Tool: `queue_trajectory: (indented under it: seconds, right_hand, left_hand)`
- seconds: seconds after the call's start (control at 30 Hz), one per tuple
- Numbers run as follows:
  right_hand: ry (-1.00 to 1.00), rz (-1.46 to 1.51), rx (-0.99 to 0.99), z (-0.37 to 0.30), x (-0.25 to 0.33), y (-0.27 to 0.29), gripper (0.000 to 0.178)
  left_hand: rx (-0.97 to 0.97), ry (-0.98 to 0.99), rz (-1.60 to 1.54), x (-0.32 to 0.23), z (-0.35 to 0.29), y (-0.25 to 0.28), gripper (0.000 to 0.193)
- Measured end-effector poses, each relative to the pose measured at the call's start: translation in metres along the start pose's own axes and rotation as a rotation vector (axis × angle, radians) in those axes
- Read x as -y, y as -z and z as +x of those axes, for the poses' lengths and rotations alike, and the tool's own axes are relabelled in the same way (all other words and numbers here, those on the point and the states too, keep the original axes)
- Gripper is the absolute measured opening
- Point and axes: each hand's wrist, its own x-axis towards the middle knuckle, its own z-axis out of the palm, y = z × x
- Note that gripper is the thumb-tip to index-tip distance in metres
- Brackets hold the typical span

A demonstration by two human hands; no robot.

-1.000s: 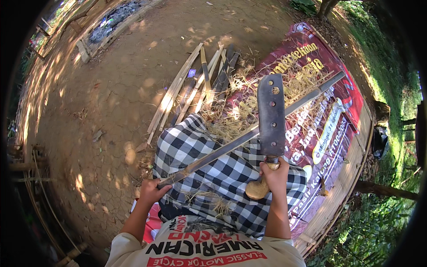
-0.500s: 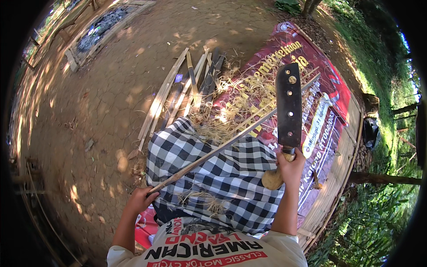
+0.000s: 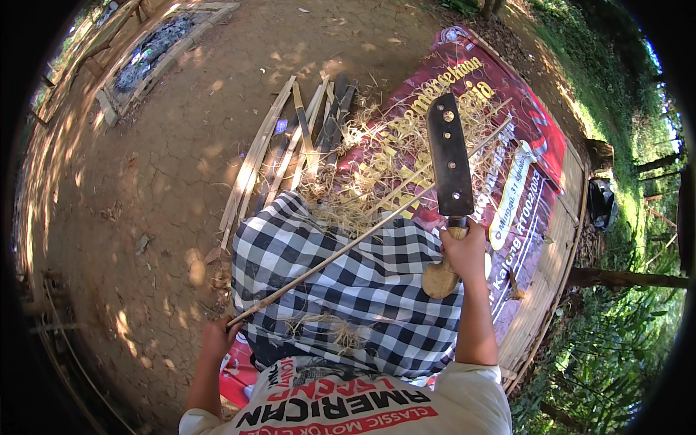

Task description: The person uses a large knife to shave thin strips from a bamboo stalk, working over a checkered cloth. They repeatedly pull the blade along the stalk to remove fibers and smooth the surface.

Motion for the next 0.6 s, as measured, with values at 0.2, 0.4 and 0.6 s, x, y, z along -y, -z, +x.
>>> queue_trajectory:
  seconds: [0.2, 0.4, 0.6]
  right_hand:
    - [-0.131, 0.136, 0.127, -0.006, -0.01, 0.008, 0.014]
    - [-0.2, 0.27, 0.142, -0.014, -0.024, 0.006, 0.014]
    - [-0.221, 0.373, 0.177, -0.016, -0.039, -0.004, 0.014]
  left_hand:
    - [-0.083, -0.096, 0.104, 0.014, 0.002, -0.005, 0.023]
    - [-0.049, -0.115, 0.153, 0.011, 0.011, 0.001, 0.025]
    - [-0.046, -0.098, 0.119, 0.004, 0.01, 0.007, 0.028]
